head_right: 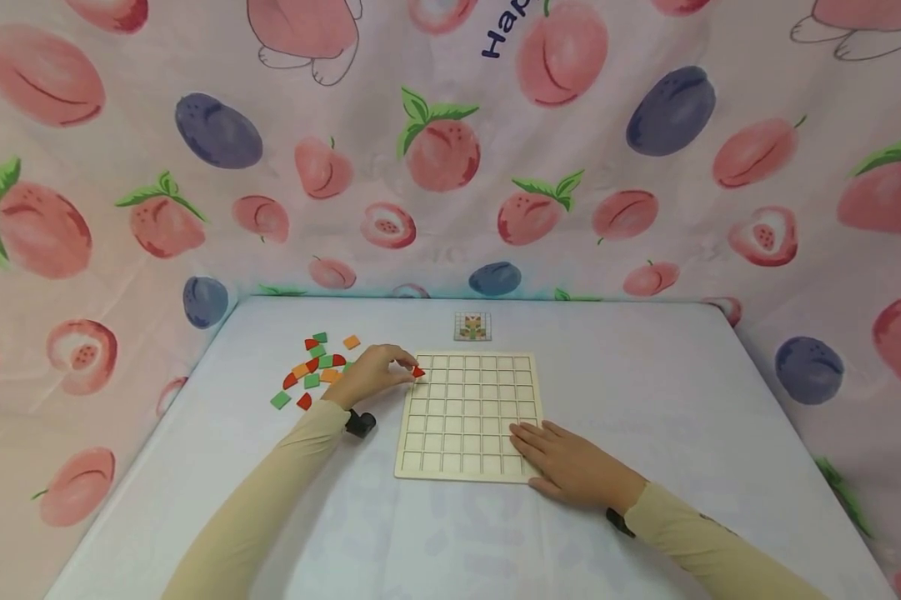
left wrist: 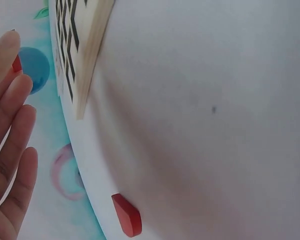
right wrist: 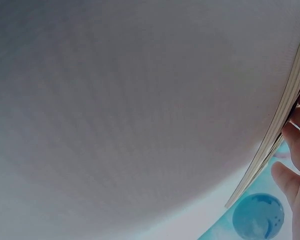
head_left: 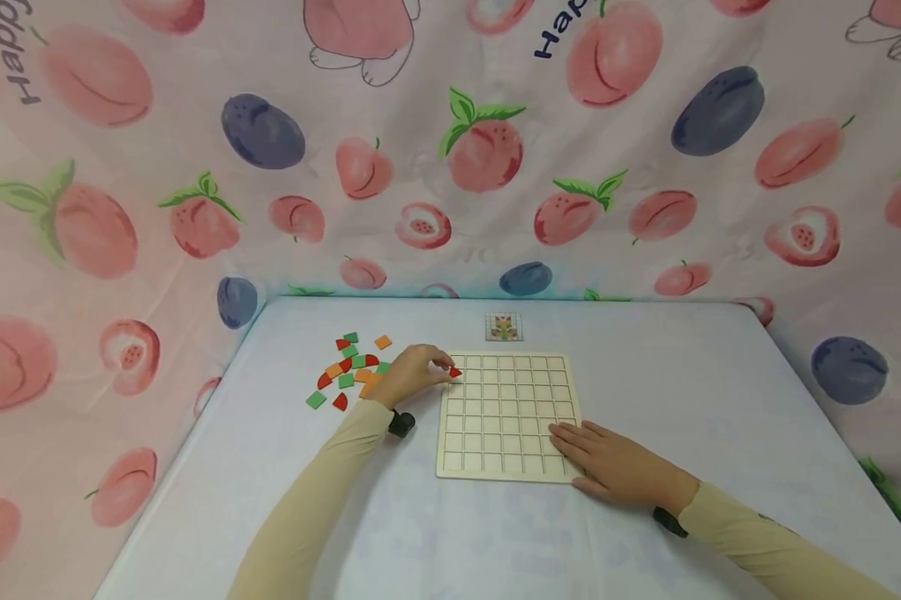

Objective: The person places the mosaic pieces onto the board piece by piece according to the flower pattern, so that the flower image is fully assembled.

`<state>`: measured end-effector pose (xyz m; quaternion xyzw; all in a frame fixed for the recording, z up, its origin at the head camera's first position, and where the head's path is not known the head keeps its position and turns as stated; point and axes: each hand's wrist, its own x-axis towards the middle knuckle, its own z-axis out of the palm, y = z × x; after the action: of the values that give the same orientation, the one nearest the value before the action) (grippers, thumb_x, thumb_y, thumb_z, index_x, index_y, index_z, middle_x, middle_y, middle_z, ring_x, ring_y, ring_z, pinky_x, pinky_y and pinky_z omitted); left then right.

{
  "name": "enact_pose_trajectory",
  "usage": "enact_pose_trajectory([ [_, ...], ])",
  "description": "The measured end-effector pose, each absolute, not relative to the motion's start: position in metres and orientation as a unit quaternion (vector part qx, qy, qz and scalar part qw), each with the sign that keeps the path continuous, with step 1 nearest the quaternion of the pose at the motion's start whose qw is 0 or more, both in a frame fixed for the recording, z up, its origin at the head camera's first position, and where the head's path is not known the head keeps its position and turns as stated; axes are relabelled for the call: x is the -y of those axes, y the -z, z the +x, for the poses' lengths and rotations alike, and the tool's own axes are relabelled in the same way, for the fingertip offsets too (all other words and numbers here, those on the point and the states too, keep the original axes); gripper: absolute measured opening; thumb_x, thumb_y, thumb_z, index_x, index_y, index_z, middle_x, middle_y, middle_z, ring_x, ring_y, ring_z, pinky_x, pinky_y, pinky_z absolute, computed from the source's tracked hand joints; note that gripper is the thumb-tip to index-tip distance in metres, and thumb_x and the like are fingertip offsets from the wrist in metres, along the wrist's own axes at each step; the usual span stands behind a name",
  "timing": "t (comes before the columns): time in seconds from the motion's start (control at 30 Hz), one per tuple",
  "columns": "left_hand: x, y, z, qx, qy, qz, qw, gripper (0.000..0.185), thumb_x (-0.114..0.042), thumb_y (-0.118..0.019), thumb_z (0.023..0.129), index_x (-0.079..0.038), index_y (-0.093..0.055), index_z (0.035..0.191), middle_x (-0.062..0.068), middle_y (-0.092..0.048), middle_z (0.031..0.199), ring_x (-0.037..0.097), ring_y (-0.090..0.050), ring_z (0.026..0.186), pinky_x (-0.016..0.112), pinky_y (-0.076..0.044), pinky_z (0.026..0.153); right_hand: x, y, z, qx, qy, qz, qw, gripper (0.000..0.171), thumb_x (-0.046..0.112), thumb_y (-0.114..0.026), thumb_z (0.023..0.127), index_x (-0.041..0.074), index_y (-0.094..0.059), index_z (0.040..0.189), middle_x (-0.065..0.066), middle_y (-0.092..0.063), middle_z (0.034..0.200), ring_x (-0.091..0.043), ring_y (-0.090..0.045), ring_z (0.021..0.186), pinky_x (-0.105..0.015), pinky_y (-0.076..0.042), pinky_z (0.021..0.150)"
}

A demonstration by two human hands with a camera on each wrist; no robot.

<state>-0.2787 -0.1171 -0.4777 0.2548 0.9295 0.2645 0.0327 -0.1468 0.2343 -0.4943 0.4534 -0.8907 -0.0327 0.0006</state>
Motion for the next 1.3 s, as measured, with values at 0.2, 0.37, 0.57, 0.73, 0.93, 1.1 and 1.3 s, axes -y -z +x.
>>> enact_pose_trajectory([
  [0.2, 0.123, 0.479, -0.278, -0.934, -0.260, 0.242, 0.044, 0.021, -0.024, -0.074, 0.081, -0.013, -0.073, 0.098, -0.001, -0.070, 0.093, 0.013, -0.061, 0.089, 0.031, -0.050, 0.085, -0.234, 0.494, -0.146, 0.890, 0.027, 0.455, -0.002, 0.061, 0.043, -0.043, 0.098, 0.004, -0.037, 0.143, -0.010, -0.035, 0.151, -0.026, -0.037, 0.137, -0.044, -0.036, 0.107],
  [0.37, 0.135, 0.478, -0.275, -0.943, -0.247, 0.216, 0.056, 0.019, -0.023, -0.074, 0.081, -0.013, -0.073, 0.097, -0.002, -0.069, 0.091, 0.013, -0.059, 0.086, 0.030, -0.050, 0.082, -0.234, 0.495, -0.145, 0.891, 0.025, 0.454, 0.004, 0.060, 0.044, -0.043, 0.098, 0.005, -0.037, 0.143, -0.010, -0.035, 0.151, -0.025, -0.037, 0.137, -0.043, -0.033, 0.108],
  [0.57, 0.150, 0.484, -0.273, -0.949, -0.234, 0.200, 0.067, 0.013, -0.018, -0.076, 0.079, -0.013, -0.073, 0.091, -0.005, -0.067, 0.083, 0.009, -0.057, 0.080, 0.026, -0.050, 0.077, -0.235, 0.498, -0.146, 0.888, 0.033, 0.458, 0.018, 0.061, 0.046, -0.042, 0.098, 0.006, -0.037, 0.143, -0.009, -0.036, 0.151, -0.024, -0.038, 0.137, -0.043, -0.034, 0.107],
  [0.73, 0.154, 0.486, -0.273, -0.952, -0.224, 0.194, 0.082, 0.012, -0.016, -0.076, 0.078, -0.015, -0.073, 0.090, -0.006, -0.067, 0.085, 0.009, -0.058, 0.082, 0.027, -0.051, 0.079, -0.236, 0.500, -0.147, 0.889, 0.036, 0.456, 0.022, 0.062, 0.047, -0.041, 0.098, 0.007, -0.037, 0.144, -0.007, -0.036, 0.151, -0.023, -0.038, 0.137, -0.042, -0.035, 0.107],
  [0.93, 0.155, 0.484, -0.273, -0.954, -0.216, 0.188, 0.090, 0.019, -0.016, -0.077, 0.077, -0.013, -0.073, 0.095, -0.003, -0.068, 0.091, 0.012, -0.059, 0.087, 0.029, -0.051, 0.083, -0.235, 0.498, -0.147, 0.890, 0.034, 0.455, 0.008, 0.062, 0.047, -0.040, 0.098, 0.006, -0.035, 0.145, -0.008, -0.033, 0.152, -0.023, -0.035, 0.138, -0.042, -0.031, 0.108],
  [1.1, 0.157, 0.484, -0.274, -0.958, -0.201, 0.188, 0.084, 0.008, -0.018, -0.077, 0.077, -0.016, -0.073, 0.085, -0.005, -0.068, 0.085, 0.012, -0.057, 0.082, 0.028, -0.050, 0.078, -0.234, 0.496, -0.147, 0.890, 0.037, 0.454, 0.002, 0.061, 0.046, -0.041, 0.098, 0.006, -0.036, 0.144, -0.008, -0.034, 0.152, -0.024, -0.036, 0.138, -0.042, -0.031, 0.108],
  [1.3, 0.157, 0.482, -0.273, -0.957, -0.196, 0.201, 0.078, 0.008, -0.019, -0.077, 0.078, -0.019, -0.072, 0.072, -0.008, -0.065, 0.075, 0.010, -0.052, 0.074, 0.025, -0.046, 0.069, -0.234, 0.492, -0.147, 0.889, 0.036, 0.457, 0.006, 0.061, 0.044, -0.044, 0.097, 0.005, -0.038, 0.143, -0.010, -0.036, 0.150, -0.025, -0.038, 0.137, -0.044, -0.035, 0.107],
])
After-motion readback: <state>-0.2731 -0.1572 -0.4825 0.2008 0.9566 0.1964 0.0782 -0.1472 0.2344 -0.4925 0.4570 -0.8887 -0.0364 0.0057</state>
